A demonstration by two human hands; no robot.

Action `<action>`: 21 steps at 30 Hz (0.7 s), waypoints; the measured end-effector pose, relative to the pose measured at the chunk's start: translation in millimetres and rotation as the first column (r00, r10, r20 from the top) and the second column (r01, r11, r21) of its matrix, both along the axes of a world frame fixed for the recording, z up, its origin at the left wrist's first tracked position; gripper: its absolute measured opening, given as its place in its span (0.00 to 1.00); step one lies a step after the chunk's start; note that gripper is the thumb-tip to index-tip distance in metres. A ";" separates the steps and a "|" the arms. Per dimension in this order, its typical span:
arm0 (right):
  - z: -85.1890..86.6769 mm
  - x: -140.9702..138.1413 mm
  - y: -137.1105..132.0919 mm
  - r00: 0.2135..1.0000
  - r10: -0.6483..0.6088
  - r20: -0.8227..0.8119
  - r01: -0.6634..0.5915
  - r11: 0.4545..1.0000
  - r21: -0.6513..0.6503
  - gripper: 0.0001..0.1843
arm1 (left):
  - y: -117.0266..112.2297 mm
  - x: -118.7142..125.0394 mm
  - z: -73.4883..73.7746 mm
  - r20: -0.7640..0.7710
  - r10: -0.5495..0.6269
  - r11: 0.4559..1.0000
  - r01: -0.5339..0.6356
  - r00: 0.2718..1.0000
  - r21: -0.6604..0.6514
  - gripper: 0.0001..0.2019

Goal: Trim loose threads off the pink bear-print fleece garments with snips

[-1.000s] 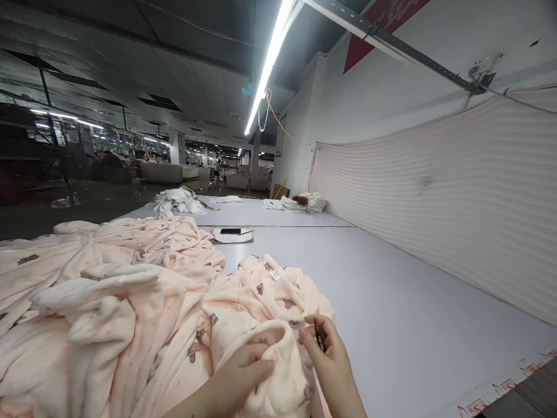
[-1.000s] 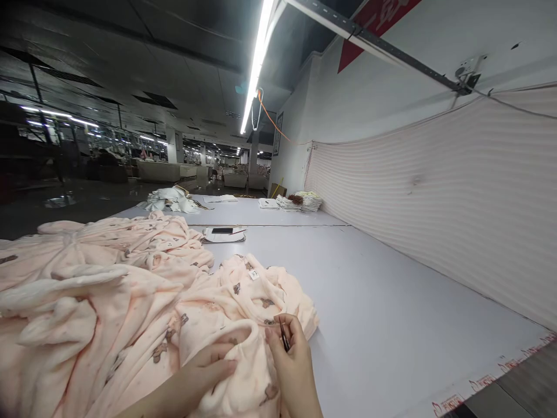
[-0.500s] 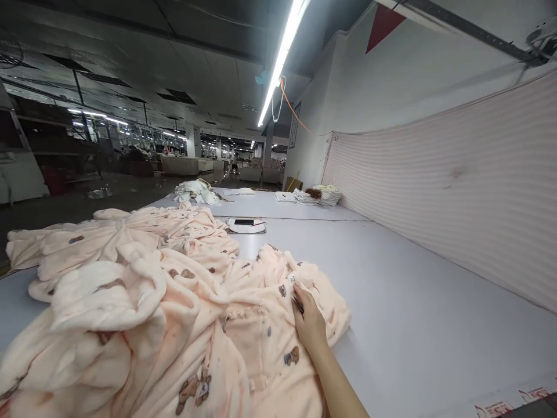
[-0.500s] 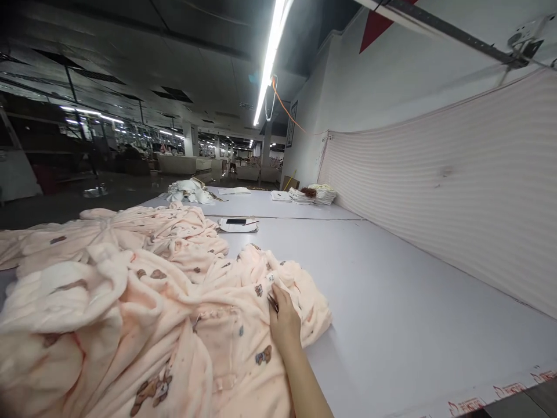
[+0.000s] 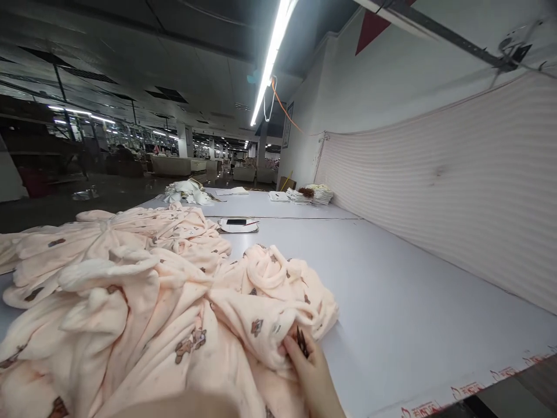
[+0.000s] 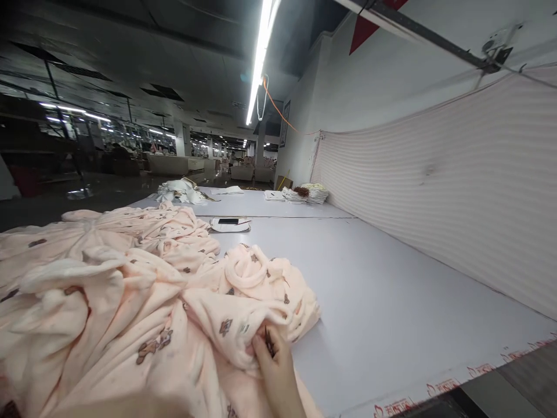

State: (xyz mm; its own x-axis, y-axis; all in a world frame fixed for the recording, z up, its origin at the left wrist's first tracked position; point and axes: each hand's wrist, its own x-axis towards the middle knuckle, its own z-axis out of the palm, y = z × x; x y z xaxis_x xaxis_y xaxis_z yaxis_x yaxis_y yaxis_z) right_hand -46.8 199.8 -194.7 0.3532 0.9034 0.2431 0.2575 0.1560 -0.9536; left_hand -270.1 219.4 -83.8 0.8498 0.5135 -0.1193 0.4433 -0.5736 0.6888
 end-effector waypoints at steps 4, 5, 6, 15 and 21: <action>-17.0 -14.9 -19.5 0.979 0.043 -0.198 -0.038 0.999 0.030 0.16 | 34.7 55.1 4.3 0.108 0.131 0.933 -0.160 0.985 0.323 0.10; -20.7 -14.4 -23.2 0.977 0.012 -0.213 -0.004 0.999 0.039 0.17 | 39.2 69.1 -3.3 0.085 0.122 0.915 -0.145 0.989 0.377 0.14; -23.7 -11.7 -26.6 0.976 -0.044 -0.213 0.055 0.997 0.046 0.18 | 40.8 81.1 -12.8 0.059 0.131 0.911 -0.144 0.990 0.387 0.15; -14.2 42.0 -14.3 0.883 -0.304 -0.357 0.308 0.950 -0.048 0.21 | 17.6 90.4 -61.0 -0.021 -0.043 0.783 0.046 0.999 0.620 0.09; 1.3 28.8 -11.3 0.740 -0.070 -0.669 0.111 0.994 0.020 0.16 | 18.1 92.9 -83.5 0.039 0.023 0.835 -0.041 0.999 0.549 0.17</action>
